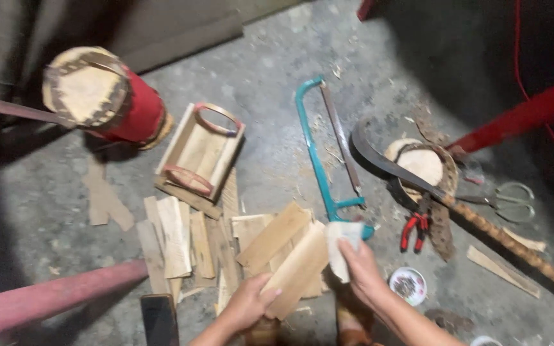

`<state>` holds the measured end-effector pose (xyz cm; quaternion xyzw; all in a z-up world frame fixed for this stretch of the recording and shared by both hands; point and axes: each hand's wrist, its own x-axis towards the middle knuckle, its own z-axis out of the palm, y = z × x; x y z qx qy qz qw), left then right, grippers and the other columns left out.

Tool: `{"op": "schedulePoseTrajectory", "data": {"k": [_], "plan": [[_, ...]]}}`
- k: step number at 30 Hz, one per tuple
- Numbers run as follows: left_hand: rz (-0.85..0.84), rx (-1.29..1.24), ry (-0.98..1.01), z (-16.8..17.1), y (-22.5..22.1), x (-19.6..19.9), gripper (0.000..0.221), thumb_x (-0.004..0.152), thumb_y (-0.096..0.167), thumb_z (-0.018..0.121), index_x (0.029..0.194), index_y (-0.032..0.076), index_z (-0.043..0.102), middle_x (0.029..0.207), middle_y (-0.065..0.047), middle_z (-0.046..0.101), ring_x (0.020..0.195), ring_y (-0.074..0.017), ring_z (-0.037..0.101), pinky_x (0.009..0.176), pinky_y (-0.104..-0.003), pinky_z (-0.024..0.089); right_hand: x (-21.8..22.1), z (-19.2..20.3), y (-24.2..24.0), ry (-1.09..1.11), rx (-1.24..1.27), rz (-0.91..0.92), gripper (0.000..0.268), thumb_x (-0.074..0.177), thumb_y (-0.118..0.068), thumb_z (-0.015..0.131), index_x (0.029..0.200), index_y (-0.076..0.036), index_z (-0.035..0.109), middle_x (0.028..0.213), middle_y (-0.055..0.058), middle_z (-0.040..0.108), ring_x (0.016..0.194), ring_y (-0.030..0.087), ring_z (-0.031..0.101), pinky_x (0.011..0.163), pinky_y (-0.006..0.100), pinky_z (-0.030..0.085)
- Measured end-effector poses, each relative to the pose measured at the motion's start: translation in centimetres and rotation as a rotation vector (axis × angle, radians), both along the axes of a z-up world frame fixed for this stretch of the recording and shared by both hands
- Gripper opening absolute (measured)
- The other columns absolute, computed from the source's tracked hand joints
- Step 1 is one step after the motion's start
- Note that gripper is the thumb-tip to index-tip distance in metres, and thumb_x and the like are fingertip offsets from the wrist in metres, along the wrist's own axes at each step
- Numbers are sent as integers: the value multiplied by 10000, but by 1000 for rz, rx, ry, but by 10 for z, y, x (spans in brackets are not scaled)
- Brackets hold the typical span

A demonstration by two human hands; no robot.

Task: Manually sanding small wooden planks with sandpaper to smooth surfaces and edges.

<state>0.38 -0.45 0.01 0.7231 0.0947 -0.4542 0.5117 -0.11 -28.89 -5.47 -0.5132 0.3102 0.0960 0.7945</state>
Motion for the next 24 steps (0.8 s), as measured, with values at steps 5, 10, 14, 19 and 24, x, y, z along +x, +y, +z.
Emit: {"op": "schedulePoseTrajectory", "data": {"k": [5, 10, 14, 19, 24], "plan": [[-7, 192, -305, -83, 33, -17, 326, 868, 178, 634, 1164, 67, 715, 839, -81, 758, 584, -191, 687, 587, -329, 561, -39, -42, -21, 102, -49, -103, 317, 1030, -175, 568, 1194, 96, 590, 953, 186, 648, 755, 219, 577, 628, 335, 467], [-80, 439, -752, -73, 53, 4, 590, 751, 112, 640, 1337, 84, 574, 1200, -170, 579, 1049, -350, 617, 912, -438, 545, -153, -198, -38, -50, -585, 581, 391, 815, -252, 733, 1156, -61, 731, 1014, 54, 841, 885, 145, 744, 858, 294, 603], [209, 588, -704, 122, 96, 38, 664, 818, 353, 600, 1428, 97, 538, 1452, -118, 558, 1321, -303, 523, 1091, -419, 403, -221, -252, -33, -525, -1156, 567, 865, 615, -514, 877, 1336, -100, 639, 1354, 158, 608, 1246, 340, 559, 1081, 436, 372], [418, 614, -1295, 187, 74, 6, 342, 857, -179, 550, 1179, -123, 649, 1112, -256, 633, 855, -286, 629, 782, -344, 527, -209, -228, -26, -437, -1198, 620, 707, 673, -502, 848, 1210, -67, 699, 1213, 130, 693, 1153, 312, 630, 1015, 421, 440], [-471, 766, -259, -94, 127, -55, 504, 885, 441, 645, 1334, 263, 499, 1313, -78, 599, 1246, -362, 517, 1088, -470, 413, -212, -228, -26, -171, -1090, 772, 772, 810, -583, 735, 1389, -98, 577, 1459, 179, 543, 1394, 389, 441, 1186, 516, 237]]}}
